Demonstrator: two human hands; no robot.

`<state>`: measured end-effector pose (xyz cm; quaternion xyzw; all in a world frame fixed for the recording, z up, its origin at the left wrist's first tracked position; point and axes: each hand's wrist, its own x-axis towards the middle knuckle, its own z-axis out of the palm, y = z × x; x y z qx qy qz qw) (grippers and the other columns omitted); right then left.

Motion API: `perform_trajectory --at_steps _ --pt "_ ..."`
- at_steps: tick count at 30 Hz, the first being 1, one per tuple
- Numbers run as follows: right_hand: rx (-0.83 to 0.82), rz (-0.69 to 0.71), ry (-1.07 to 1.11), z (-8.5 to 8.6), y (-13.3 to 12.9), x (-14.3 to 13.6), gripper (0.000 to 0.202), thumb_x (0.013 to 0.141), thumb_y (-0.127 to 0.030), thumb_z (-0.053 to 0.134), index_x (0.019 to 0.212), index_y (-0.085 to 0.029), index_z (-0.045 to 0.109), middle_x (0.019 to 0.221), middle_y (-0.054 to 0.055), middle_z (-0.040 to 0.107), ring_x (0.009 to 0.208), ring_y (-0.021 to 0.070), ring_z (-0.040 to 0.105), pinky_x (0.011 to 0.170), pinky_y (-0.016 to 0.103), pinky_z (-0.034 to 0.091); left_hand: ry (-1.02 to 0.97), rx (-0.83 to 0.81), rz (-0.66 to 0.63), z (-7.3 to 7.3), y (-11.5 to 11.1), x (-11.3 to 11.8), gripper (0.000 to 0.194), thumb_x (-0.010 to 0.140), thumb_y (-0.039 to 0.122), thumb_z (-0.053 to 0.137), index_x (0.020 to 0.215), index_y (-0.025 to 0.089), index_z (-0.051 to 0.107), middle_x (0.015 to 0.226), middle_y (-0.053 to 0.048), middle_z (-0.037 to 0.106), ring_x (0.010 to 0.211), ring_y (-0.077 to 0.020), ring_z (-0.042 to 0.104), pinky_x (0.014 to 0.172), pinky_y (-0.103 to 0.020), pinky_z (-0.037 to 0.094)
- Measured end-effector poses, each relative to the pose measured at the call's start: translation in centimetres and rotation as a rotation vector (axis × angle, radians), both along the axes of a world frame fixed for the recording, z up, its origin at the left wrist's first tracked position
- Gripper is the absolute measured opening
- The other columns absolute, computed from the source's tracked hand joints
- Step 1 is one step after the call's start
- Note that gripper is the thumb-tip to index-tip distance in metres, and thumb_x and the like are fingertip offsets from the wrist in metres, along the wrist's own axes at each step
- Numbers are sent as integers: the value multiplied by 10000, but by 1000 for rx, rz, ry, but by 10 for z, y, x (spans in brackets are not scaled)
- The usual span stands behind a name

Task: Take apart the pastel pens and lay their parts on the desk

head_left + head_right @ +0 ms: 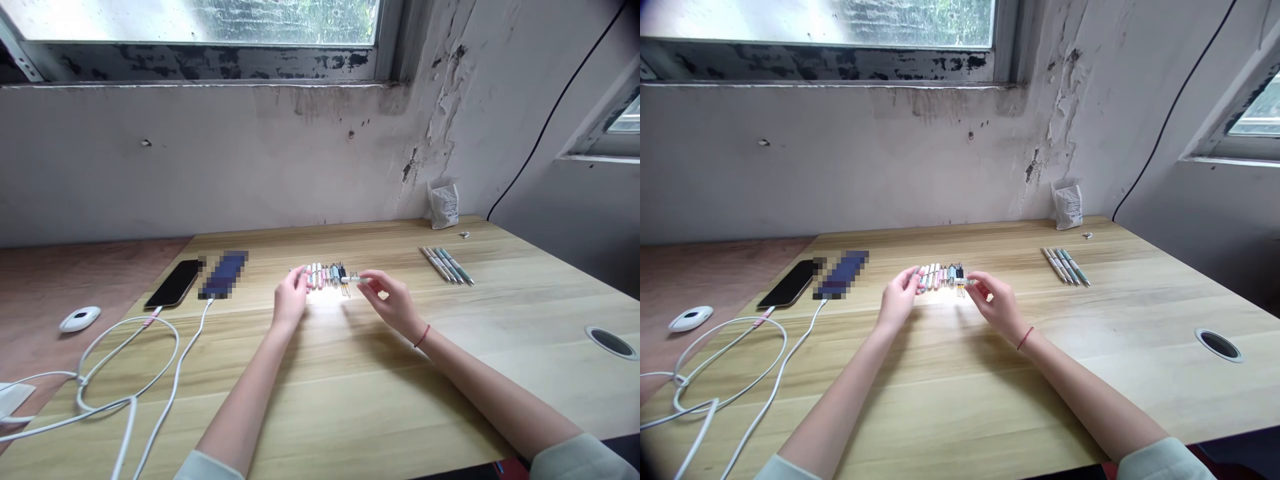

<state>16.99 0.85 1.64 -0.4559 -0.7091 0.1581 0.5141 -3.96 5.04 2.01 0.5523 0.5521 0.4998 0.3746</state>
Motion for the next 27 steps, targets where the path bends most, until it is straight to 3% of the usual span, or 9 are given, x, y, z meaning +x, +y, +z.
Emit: perform_trajectory --at_steps 3,6,9,14,19,27 --pt "-24 47 -2 -5 0 -5 189 853 -314 534 994 -206 598 832 52 664 686 159 624 619 285 536 331 192 178 -8 19 -31 271 823 136 503 1046 165 655 932 -90 691 930 -217 620 907 -346 434" --pt "-51 92 0 -7 3 -15 201 850 -300 529 1009 -199 599 879 62 673 736 163 641 617 272 546 495 243 188 -21 34 -46 292 806 92 481 1026 149 665 1051 -106 670 1019 -236 601 943 -350 421" --pt "-70 118 -46 -7 11 -29 224 854 -282 521 1050 -192 586 855 56 677 744 160 644 592 250 533 619 250 165 -33 42 -48 310 818 88 452 1047 133 655 1102 -111 655 1037 -236 597 943 -358 432" --pt "54 33 -342 -14 32 -60 208 878 -205 482 1050 -196 598 891 58 694 727 154 634 651 257 486 686 280 157 -40 42 -46 316 832 97 439 1078 111 637 1112 -115 649 1038 -222 595 943 -336 440" --pt "145 -88 -559 -28 49 -77 194 887 -180 467 988 -199 632 859 66 687 759 170 612 614 237 430 685 321 55 -41 40 -45 313 829 89 431 1061 128 638 1107 -93 650 1034 -201 594 946 -318 445" --pt "137 -144 -461 -22 55 -55 199 886 -205 482 1018 -177 627 849 62 694 759 180 609 660 261 439 704 318 -66 -40 36 -41 344 777 111 449 1057 149 644 1150 -82 623 1082 -210 562 987 -342 428"
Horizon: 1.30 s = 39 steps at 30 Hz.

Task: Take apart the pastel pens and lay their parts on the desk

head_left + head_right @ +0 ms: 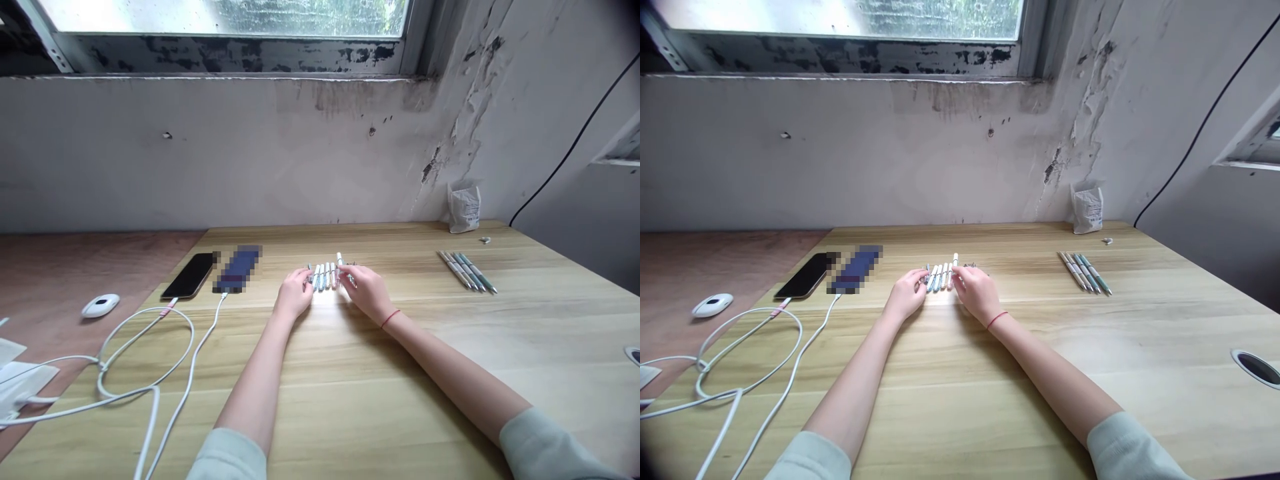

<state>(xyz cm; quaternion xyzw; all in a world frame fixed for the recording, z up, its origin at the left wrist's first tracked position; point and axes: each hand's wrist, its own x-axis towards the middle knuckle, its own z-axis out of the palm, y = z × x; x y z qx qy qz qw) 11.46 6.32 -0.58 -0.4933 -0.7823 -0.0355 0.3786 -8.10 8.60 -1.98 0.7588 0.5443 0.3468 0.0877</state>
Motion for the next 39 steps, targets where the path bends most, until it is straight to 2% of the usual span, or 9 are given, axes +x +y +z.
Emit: perform_trajectory --at_steps 4,13,21,29,32,35,37,39 --pt "-10 -11 49 3 -1 6 205 868 -225 502 1019 -170 630 872 66 699 754 180 620 666 269 451 25 -9 -19 0 -2 0 326 762 148 474 1030 151 660 1114 -79 628 1055 -219 563 979 -360 434" --pt "-42 32 -93 -7 -6 -13 214 883 -210 478 1027 -196 635 912 68 695 784 179 613 651 255 438 10 -86 -72 3 -7 -4 327 799 322 515 1051 172 660 1180 -76 579 1114 -228 530 1010 -362 409" --pt "-88 36 -192 -12 0 -14 198 905 -230 456 983 -221 637 973 57 643 813 151 584 602 218 407 12 -68 -88 1 -7 -5 358 758 311 560 1083 182 638 1187 -78 560 1123 -236 521 1024 -370 395" --pt "-80 58 -135 -2 -15 -9 182 879 -199 456 955 -202 621 947 64 628 792 156 587 615 231 423 50 -44 -96 3 -7 -5 370 757 298 557 1100 176 625 1216 -94 536 1139 -245 507 1020 -393 393" --pt "-71 77 -112 1 -24 8 179 874 -202 457 941 -196 623 932 64 634 784 163 592 646 246 437 65 -47 -95 3 -7 -5 374 767 307 546 1110 177 623 1245 -98 521 1148 -250 503 1022 -402 391" --pt "-95 3 -106 -1 -25 51 189 879 -227 448 923 -180 625 929 70 634 781 167 593 669 256 448 77 -43 -91 5 -7 -5 375 769 311 542 1113 186 622 1254 -97 520 1155 -258 498 1022 -411 390" --pt "-106 -164 -129 -4 -22 92 210 870 -229 443 958 -157 620 954 90 631 808 184 590 700 274 448 84 -47 -88 6 -7 -4 383 766 314 538 1116 181 620 1260 -100 518 1168 -265 487 1027 -419 383" --pt "-135 -424 -198 -8 -16 134 260 854 -218 442 1031 -123 608 987 131 621 889 228 574 751 312 437 81 -52 -86 6 -6 -4 390 766 318 529 1118 173 616 1264 -104 512 1179 -267 478 1034 -419 373"
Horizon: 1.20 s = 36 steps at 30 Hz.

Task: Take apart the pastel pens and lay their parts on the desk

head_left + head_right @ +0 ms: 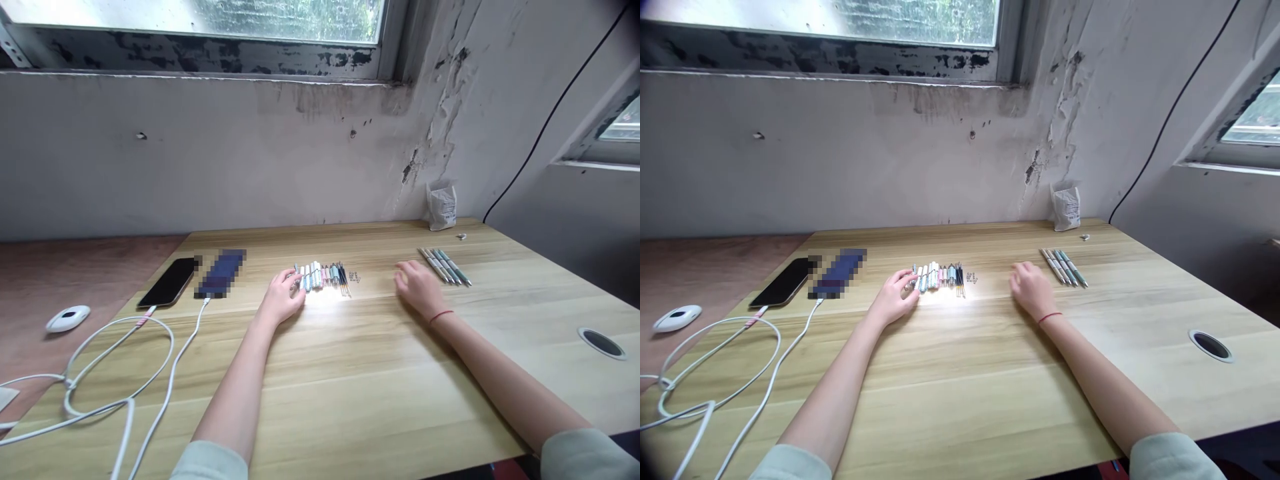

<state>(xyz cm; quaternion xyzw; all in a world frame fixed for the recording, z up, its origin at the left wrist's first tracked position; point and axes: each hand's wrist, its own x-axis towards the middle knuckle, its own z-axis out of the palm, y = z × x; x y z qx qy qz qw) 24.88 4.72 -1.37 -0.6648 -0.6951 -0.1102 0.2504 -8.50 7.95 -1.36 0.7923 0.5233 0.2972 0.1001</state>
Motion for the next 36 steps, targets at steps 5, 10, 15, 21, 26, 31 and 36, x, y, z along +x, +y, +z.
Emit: perform_trajectory --at_steps 5,10,15,21,26,31,36 --pt "-162 -461 -128 -6 9 60 324 852 -239 413 1039 -61 609 1017 206 587 982 308 527 774 377 406 -41 -5 28 3 0 1 409 782 270 475 1156 147 583 1256 -109 510 1163 -241 496 1037 -375 371" --pt "-239 -469 -74 -12 13 64 358 857 -198 359 1008 -45 644 1007 238 572 922 301 561 757 395 410 -132 -54 86 7 -1 0 419 855 286 379 1225 158 527 1270 -95 518 1186 -218 483 1035 -360 368" --pt "-227 -496 2 -13 15 68 395 848 -194 337 1066 -44 630 1007 253 572 858 306 592 697 404 432 -266 -81 176 5 3 -4 426 876 254 308 1241 155 504 1223 -103 557 1163 -214 501 1009 -379 387" --pt "-242 -530 122 -10 16 70 412 838 -227 349 1098 -48 615 1040 277 574 874 324 604 710 445 439 -329 4 311 5 3 -5 365 874 251 336 1168 191 543 1097 -90 617 1065 -224 555 937 -386 433" --pt "-250 -502 92 -10 17 69 375 832 -233 394 1046 -33 629 956 262 624 880 332 610 720 440 439 -283 176 270 11 -3 3 329 876 229 353 1132 169 550 1060 -90 608 1023 -206 561 911 -345 449" --pt "-197 -450 80 -2 14 64 358 874 -219 357 919 -60 675 914 248 643 864 326 615 711 434 451 -173 338 105 21 -17 23 283 878 198 387 1100 187 561 1057 -74 604 1034 -206 535 948 -362 422" --pt "72 60 223 13 -1 28 255 875 -239 444 951 -133 664 934 135 661 848 236 616 756 353 488 -25 372 -40 27 -35 48 305 885 202 402 1155 214 543 1110 -79 582 1103 -217 506 977 -385 404"
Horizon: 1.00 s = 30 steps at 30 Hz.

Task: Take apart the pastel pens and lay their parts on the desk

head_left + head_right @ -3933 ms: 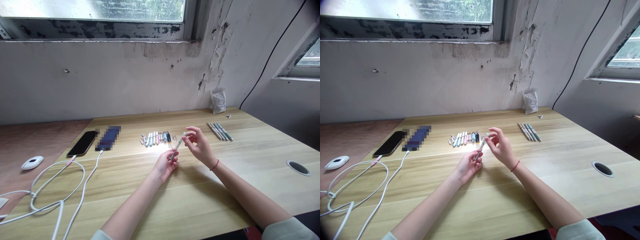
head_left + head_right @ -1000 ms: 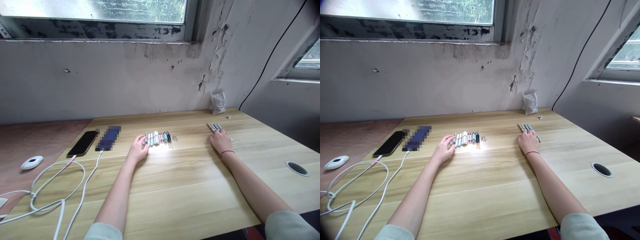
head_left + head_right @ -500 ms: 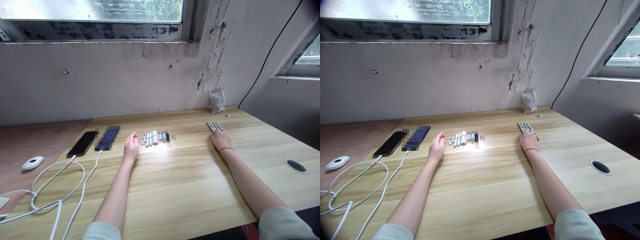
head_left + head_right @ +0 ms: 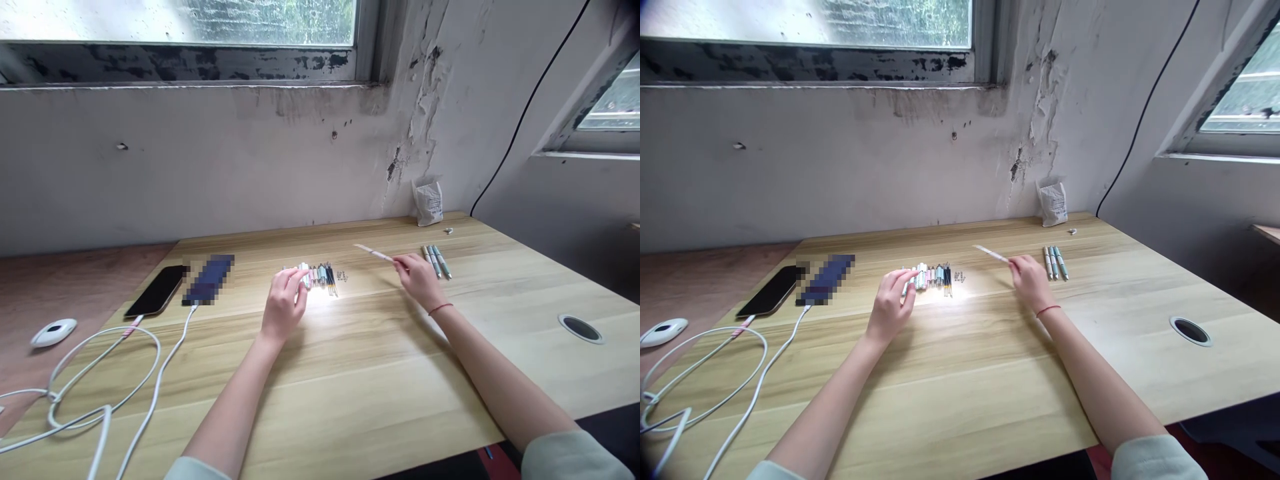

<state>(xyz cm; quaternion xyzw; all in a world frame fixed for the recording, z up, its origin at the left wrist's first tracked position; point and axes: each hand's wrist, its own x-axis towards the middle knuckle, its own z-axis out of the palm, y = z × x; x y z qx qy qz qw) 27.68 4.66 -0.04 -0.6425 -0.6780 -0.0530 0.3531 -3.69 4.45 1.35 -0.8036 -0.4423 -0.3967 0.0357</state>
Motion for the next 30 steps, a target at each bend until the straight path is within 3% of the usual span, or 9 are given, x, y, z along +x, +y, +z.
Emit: perform_trajectory --at_steps 4,7,10,13,22,26,30 --pt "138 403 82 14 -23 -49 212 901 -255 452 988 -203 639 962 80 654 845 189 621 751 317 509 159 49 -38 4 -15 21 379 900 232 410 1276 222 457 1306 -90 489 1270 -240 382 1067 -424 289" --pt "178 517 109 22 -40 -73 187 913 -242 451 981 -223 624 951 63 646 840 163 620 753 288 509 251 50 -60 5 -22 30 351 913 283 418 1253 207 466 1271 -97 528 1235 -256 424 1057 -449 266" --pt "170 554 92 28 -49 -79 187 921 -238 434 1003 -219 601 969 71 635 838 159 613 742 287 504 336 -4 -102 4 -25 34 245 938 288 373 1099 199 535 1010 -67 643 963 -211 579 890 -387 395" --pt "62 581 -12 31 -52 -78 182 921 -266 435 1002 -209 588 934 73 638 838 175 600 729 300 484 400 -12 -109 5 -28 36 226 949 281 343 989 190 546 889 -58 632 818 -189 578 710 -319 414" --pt "-400 662 -92 28 -51 -74 298 958 -272 323 766 -187 535 658 2 570 556 122 466 543 234 353 522 2 -184 6 -35 46 183 940 276 377 915 184 532 812 -47 585 758 -185 547 689 -311 394" --pt "-311 651 -144 22 -45 -73 218 931 -179 361 793 -170 530 742 36 574 648 138 465 589 240 350 495 -157 -184 5 -39 52 264 957 296 312 911 163 535 800 -62 597 729 -188 563 668 -305 405" --pt "-88 653 -296 20 -40 -77 243 874 -38 351 785 -162 539 723 48 542 664 154 408 625 257 341 319 -477 -177 13 -40 50 356 960 325 245 856 179 552 782 -47 614 670 -175 569 612 -277 401"
